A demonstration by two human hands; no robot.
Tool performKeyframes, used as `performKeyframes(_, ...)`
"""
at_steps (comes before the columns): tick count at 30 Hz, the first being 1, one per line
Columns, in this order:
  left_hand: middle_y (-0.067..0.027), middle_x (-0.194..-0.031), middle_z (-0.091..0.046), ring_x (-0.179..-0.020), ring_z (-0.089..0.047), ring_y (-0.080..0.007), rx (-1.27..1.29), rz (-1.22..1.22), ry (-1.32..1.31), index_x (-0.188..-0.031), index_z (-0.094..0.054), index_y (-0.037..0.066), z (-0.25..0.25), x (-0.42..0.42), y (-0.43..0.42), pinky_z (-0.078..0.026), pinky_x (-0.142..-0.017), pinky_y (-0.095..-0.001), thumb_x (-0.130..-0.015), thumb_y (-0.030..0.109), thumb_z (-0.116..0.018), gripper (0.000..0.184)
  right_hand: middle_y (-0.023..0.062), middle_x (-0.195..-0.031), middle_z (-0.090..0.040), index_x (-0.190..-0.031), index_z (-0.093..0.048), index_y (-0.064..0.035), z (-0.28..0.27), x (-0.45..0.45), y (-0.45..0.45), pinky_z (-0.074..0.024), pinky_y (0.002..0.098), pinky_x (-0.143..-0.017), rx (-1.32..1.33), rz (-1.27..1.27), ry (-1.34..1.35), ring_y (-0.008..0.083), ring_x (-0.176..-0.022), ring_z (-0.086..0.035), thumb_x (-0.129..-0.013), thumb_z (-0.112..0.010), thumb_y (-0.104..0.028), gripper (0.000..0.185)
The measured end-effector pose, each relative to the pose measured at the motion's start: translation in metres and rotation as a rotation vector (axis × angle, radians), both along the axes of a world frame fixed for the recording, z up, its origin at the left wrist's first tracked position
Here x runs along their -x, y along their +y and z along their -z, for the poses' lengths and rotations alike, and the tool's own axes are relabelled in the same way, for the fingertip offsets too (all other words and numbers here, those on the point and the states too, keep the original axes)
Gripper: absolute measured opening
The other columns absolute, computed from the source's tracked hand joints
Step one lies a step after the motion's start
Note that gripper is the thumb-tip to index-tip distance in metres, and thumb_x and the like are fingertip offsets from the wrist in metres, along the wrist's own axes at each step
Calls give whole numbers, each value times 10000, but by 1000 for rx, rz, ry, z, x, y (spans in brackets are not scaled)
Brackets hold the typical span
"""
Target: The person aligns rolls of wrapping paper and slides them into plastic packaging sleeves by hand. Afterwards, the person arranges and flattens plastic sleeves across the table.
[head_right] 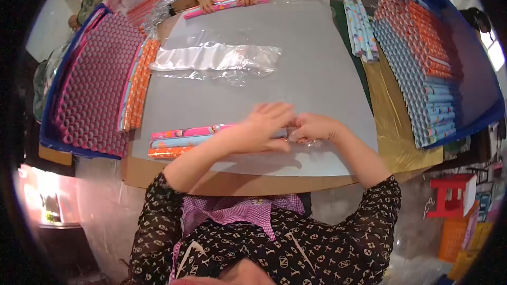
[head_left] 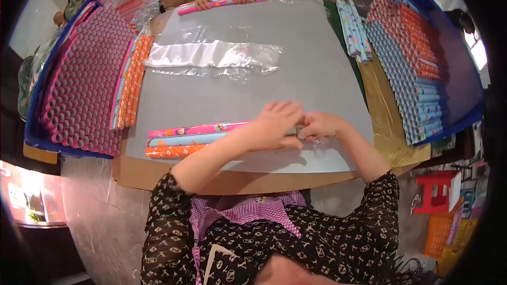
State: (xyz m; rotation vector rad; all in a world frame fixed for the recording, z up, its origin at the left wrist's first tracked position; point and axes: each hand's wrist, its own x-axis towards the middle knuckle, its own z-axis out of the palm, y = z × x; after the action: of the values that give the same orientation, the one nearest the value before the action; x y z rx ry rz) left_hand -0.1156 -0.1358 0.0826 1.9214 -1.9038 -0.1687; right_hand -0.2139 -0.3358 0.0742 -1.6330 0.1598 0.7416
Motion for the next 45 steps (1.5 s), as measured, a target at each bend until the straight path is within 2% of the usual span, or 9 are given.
performKeyframes(9,-179,-1052,-564,-1052,-518,-361,-224,-35,99,-1087,-555,26,29,11,-25,-380,-942,-440,-799,323,-655,426,-6,-583,-511,-853,-606,-10,23,13,-2,-336,235,-427,-177,179,172,80,-470,-450,-805,-604,-75,80)
performKeyframes(20,-94,-1039,-557,-1026,-507,-309,-72,-73,19,-998,-612,71,70,24,-13,-394,-905,-414,-771,247,-670,293,-64,-548,-406,-762,-492,-117,71,33,11,-201,220,-371,-698,563,646,29,-397,-300,-909,-532,-187,168)
performKeyframes(28,-77,-975,-571,-993,-513,-276,38,-126,-51,-918,-639,42,75,31,-18,-400,-872,-398,-800,211,-635,206,-36,-610,-476,-817,-499,-116,59,52,24,-218,226,-385,-1087,758,584,42,-400,-282,-952,-487,-236,180)
performKeyframes(31,-86,-978,-587,-998,-510,-280,-28,-156,5,-922,-649,33,76,30,-19,-400,-882,-399,-812,202,-625,204,13,-723,-561,-998,-558,-62,35,60,38,-303,220,-414,-986,914,319,61,-443,-379,-965,-471,-199,166)
performKeyframes(33,-88,-892,-588,-896,-528,-279,141,-193,-40,-800,-661,66,82,31,-21,-406,-813,-395,-831,217,-591,170,81,-835,-604,-1200,-524,-17,30,69,47,-434,261,-520,-279,702,-323,149,-582,-537,-949,-513,-152,285)
performKeyframes(34,-88,-892,-588,-896,-528,-279,140,-188,-35,-800,-661,66,82,33,-21,-406,-813,-395,-831,217,-591,170,81,-835,-604,-1200,-524,-17,31,67,48,-434,261,-520,-277,709,-319,149,-582,-537,-949,-513,-152,285)
performKeyframes(36,-104,-1007,-614,-992,-511,-293,78,-207,132,-912,-664,40,80,32,-21,-397,-901,-407,-848,192,-589,182,126,-927,-615,-1275,-500,-19,32,56,44,-490,344,-645,639,189,-1192,265,-768,-608,-903,-567,-104,387)
performKeyframes(40,-104,-980,-609,-992,-514,-292,-61,-168,72,-892,-672,39,68,30,-21,-397,-900,-408,-864,201,-568,195,142,-983,-615,-1191,-542,-27,31,54,36,-478,408,-717,890,111,-1051,331,-885,-591,-857,-610,-96,348)
performKeyframes(45,-88,-940,-597,-981,-523,-278,-25,-178,-23,-905,-669,58,73,27,-20,-398,-884,-403,-856,209,-575,185,76,-703,-600,-890,-563,-54,54,53,21,-448,368,-565,892,159,-760,282,-617,-572,-899,-580,-174,122)
